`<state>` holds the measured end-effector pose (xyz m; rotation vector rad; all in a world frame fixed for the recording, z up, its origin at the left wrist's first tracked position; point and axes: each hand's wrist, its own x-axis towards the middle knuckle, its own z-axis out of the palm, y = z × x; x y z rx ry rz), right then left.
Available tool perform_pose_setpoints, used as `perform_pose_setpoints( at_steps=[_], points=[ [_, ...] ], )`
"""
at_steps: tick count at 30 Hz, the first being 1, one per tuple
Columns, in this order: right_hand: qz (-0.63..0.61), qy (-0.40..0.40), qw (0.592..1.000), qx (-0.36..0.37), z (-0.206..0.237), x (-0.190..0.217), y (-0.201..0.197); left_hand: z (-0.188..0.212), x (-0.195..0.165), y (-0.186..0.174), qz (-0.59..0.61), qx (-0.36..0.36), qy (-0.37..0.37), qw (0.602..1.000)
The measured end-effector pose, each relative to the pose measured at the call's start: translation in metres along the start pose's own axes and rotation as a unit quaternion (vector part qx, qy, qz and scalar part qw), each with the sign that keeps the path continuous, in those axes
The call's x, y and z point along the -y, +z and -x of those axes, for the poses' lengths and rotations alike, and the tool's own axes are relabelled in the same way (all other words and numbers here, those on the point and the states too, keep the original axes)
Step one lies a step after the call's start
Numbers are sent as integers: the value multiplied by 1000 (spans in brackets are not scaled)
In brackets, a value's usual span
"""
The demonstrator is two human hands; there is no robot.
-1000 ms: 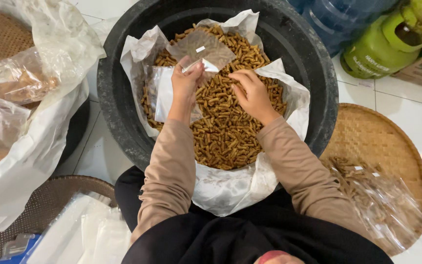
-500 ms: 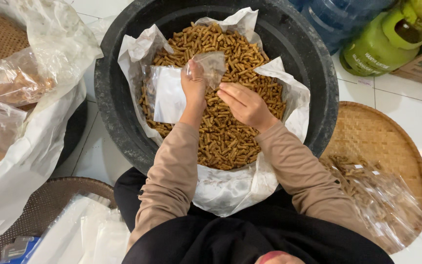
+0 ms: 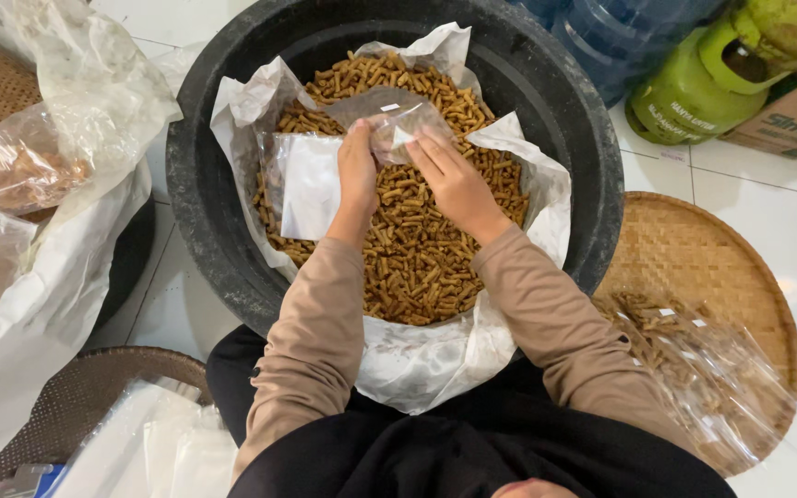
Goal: The person sits on the floor beside a large basin lined with paper and filled with brown snack sticks. They open a clear plastic bag, grab handfuls of the snacks from the basin, press them into the bag, and set filled bags on a woven tray beside them, repeating the process.
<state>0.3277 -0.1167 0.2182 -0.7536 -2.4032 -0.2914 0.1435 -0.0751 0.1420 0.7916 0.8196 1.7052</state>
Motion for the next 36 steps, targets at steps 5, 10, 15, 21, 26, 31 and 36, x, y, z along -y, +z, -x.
perform_pose_setpoints(
  at_steps=[5, 10, 15, 21, 26, 31, 36],
  points=[
    [-111, 31, 993, 19, 2, -4, 4, 8, -8, 14, 66, 39, -124, 989],
    [-62, 37, 993, 89, 6, -12, 13, 6, -9, 11, 111, 79, -152, 979],
    [-43, 1, 997, 71, 12, -16, 25, -1, -7, -4, 20, 133, -164, 977],
    [-69, 43, 996, 23, 8, -21, 26, 2, -20, -1, -61, 166, -146, 973],
    [27, -37, 995, 87, -1, -6, 17, 1, -42, -5, -16, 117, -90, 989],
    [-129, 1, 982, 140, 0, 14, 5, -1, -40, -11, 153, 87, -108, 978],
    [-275, 52, 957, 81, 5, 10, 11, -7, -29, -10, 223, 138, -108, 959]
  ],
)
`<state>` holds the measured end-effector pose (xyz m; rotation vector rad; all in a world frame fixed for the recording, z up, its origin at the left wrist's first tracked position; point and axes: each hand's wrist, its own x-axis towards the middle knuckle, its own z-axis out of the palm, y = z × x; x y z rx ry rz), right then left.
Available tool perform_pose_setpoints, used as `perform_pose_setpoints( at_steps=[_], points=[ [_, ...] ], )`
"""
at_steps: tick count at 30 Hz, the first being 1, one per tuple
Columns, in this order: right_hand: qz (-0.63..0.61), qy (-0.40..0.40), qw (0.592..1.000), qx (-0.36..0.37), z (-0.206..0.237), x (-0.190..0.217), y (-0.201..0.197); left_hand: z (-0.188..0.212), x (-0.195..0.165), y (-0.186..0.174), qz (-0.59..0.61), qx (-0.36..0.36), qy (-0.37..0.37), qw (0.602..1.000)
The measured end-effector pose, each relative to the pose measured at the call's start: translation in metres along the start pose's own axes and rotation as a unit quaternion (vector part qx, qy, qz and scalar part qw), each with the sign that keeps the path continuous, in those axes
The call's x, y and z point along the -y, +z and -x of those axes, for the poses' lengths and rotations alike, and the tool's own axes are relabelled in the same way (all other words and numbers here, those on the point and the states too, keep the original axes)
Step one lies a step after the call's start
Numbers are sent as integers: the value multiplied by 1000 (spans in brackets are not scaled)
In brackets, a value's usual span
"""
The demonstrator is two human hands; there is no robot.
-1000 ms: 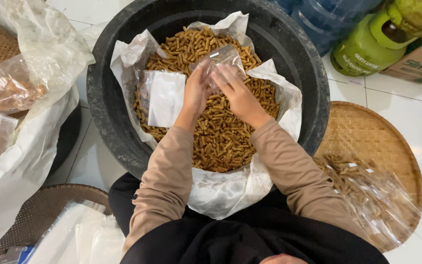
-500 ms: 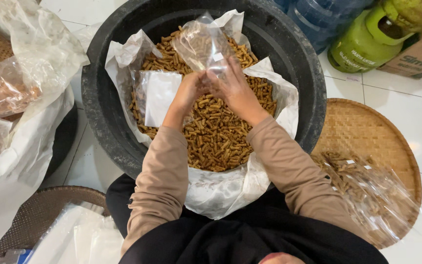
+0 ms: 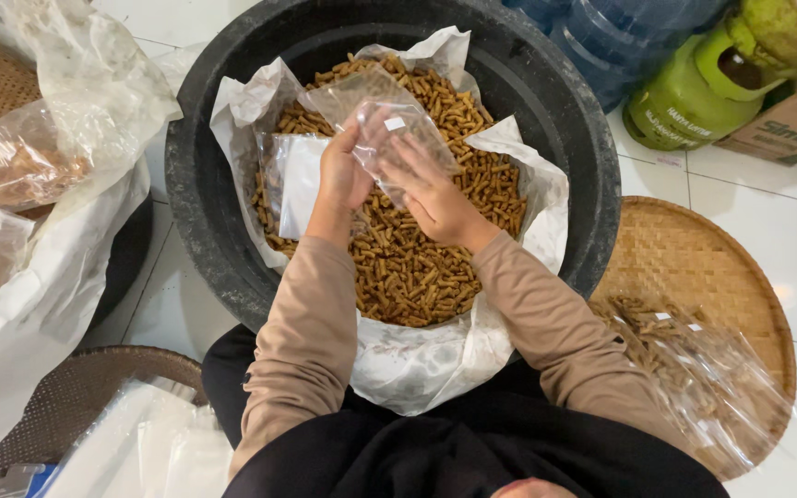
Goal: The person sits on the floor beside a large basin lined with paper and filled with brown snack sticks. They open a clear plastic bag, grab handfuls of the snacks from the basin, press them into the bag, and set filled bags on a woven tray beside them, repeating the process.
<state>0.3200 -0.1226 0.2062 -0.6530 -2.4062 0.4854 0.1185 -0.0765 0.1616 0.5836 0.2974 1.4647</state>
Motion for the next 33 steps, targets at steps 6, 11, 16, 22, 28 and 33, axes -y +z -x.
perform_pose_setpoints(
  at_steps=[6, 11, 16, 22, 28, 33],
  points=[
    [179, 7, 978, -106, -3, -21, -3, 12, 25, 25, -103, 41, -76, 991],
    [163, 59, 978, -115, 3, -18, -17, 22, 50, 49, -72, 71, -161, 982],
    [147, 87, 976, -137, 1, -12, -30, 32, 71, 55, -112, 138, -204, 963],
    [-112, 135, 971, -161, -4, 3, -34, 38, 94, 54, -249, 166, -269, 915],
    [-104, 164, 981, 1, -4, 25, 13, 19, 35, 25, -92, -26, -89, 991],
    [-68, 163, 984, -19, -12, 8, 16, 20, 59, 40, -137, -40, -69, 987]
  ],
)
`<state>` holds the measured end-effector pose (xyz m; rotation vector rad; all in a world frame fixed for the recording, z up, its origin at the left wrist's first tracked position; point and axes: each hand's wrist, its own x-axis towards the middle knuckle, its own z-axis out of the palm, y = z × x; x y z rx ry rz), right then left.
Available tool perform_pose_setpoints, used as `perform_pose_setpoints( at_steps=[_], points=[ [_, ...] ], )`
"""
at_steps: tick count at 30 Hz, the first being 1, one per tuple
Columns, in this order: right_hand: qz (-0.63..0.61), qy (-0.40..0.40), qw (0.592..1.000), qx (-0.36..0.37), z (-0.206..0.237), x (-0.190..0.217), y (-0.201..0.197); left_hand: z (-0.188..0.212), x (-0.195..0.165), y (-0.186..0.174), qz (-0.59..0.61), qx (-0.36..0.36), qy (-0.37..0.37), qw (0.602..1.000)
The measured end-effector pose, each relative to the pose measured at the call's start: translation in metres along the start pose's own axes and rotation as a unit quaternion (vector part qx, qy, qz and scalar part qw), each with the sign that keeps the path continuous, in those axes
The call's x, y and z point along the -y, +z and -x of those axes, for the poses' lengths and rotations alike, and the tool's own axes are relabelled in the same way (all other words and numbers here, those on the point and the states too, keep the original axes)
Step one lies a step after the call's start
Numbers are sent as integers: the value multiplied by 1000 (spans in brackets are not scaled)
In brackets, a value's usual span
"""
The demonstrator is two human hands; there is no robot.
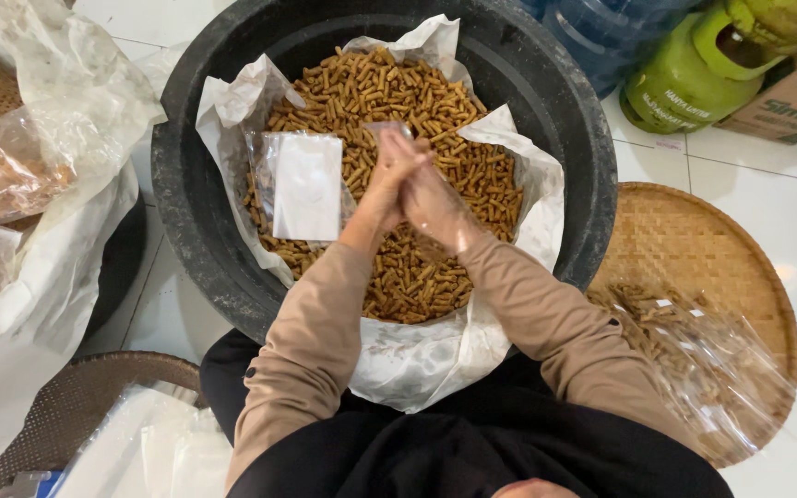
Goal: The person sits on the floor beside a large basin lined with paper and filled with brown snack sticks. They open a clear plastic bag, grab handfuls of the snacks from the basin, press them into the bag, and set filled bags on a woven tray beside them, repeating the process.
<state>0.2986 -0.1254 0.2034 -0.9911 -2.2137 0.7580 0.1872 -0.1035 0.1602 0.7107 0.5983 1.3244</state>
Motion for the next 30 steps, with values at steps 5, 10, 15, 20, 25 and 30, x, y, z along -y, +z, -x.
perform_pose_setpoints(
  at_steps=[5, 10, 15, 20, 25, 30],
  points=[
    [-124, -29, 992, -13, 2, -5, -17, -11, 5, 4, 73, 19, 41, 996],
    [-35, -77, 996, -20, 0, -26, -9, -22, -39, -48, 42, -127, 137, 981],
    [-241, 68, 932, -260, -15, -111, -36, -13, -76, -119, 291, -363, 205, 861],
    [-80, 401, 910, -63, -11, -152, -4, -20, -51, -128, 399, -339, 132, 842],
    [-67, 505, 858, -70, -24, -137, 27, -36, -26, -120, 421, -322, 75, 845],
    [100, 446, 881, -122, -39, -116, 76, -49, -24, -124, 455, -319, 45, 830]
  ],
)
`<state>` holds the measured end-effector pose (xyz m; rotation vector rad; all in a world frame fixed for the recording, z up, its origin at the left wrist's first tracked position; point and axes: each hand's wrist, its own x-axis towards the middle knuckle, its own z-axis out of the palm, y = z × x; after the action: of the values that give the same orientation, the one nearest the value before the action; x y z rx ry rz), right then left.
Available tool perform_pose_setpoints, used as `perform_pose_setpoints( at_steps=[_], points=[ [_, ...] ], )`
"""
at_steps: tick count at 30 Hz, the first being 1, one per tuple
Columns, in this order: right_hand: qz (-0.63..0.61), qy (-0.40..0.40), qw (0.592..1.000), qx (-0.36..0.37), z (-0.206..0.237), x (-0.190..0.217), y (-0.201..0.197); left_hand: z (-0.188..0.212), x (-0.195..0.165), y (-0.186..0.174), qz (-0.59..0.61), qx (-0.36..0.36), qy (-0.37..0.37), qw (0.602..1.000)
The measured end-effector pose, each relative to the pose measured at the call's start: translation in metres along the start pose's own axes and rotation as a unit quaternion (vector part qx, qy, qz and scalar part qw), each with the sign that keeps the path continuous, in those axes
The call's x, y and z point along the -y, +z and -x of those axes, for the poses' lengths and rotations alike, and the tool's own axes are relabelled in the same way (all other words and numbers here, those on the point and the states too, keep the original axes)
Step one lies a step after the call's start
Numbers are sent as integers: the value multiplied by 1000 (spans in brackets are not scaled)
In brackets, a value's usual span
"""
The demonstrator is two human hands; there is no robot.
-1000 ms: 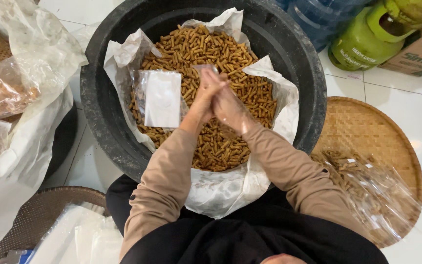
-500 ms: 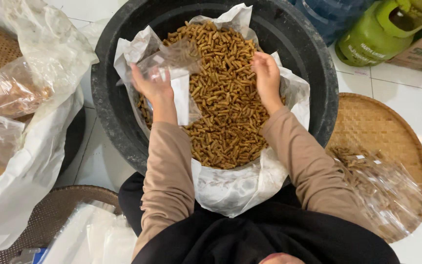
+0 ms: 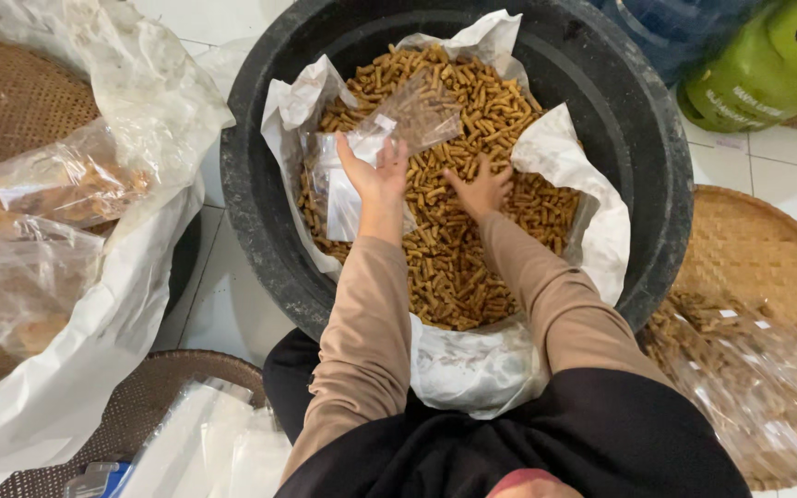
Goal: The person sits on the floor beside a large basin lined with paper and filled with brown snack sticks. They open a clear plastic bag, grab handfuls of the snacks from the basin, press them into the bag, and set filled bags on a woven tray beside them, repeating the process.
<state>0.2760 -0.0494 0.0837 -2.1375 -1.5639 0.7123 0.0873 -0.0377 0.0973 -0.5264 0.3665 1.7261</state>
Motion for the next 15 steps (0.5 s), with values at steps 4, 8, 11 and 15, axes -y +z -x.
perform_pose_setpoints(
  at_steps=[4, 8, 11, 15],
  points=[
    [62, -102, 992, 35, 13, 9, 16, -3, 11, -1, 0, -5, -26, 1000],
    [65, -98, 991, 58, 19, 16, 16, -3, 14, -8, -11, -1, -26, 1000],
    [79, -118, 987, 74, 15, 15, 13, -2, 11, -11, -9, 19, -9, 1000],
    [164, -206, 954, 140, 0, -1, 2, -4, 13, -12, -10, -9, 5, 1000]
  ],
)
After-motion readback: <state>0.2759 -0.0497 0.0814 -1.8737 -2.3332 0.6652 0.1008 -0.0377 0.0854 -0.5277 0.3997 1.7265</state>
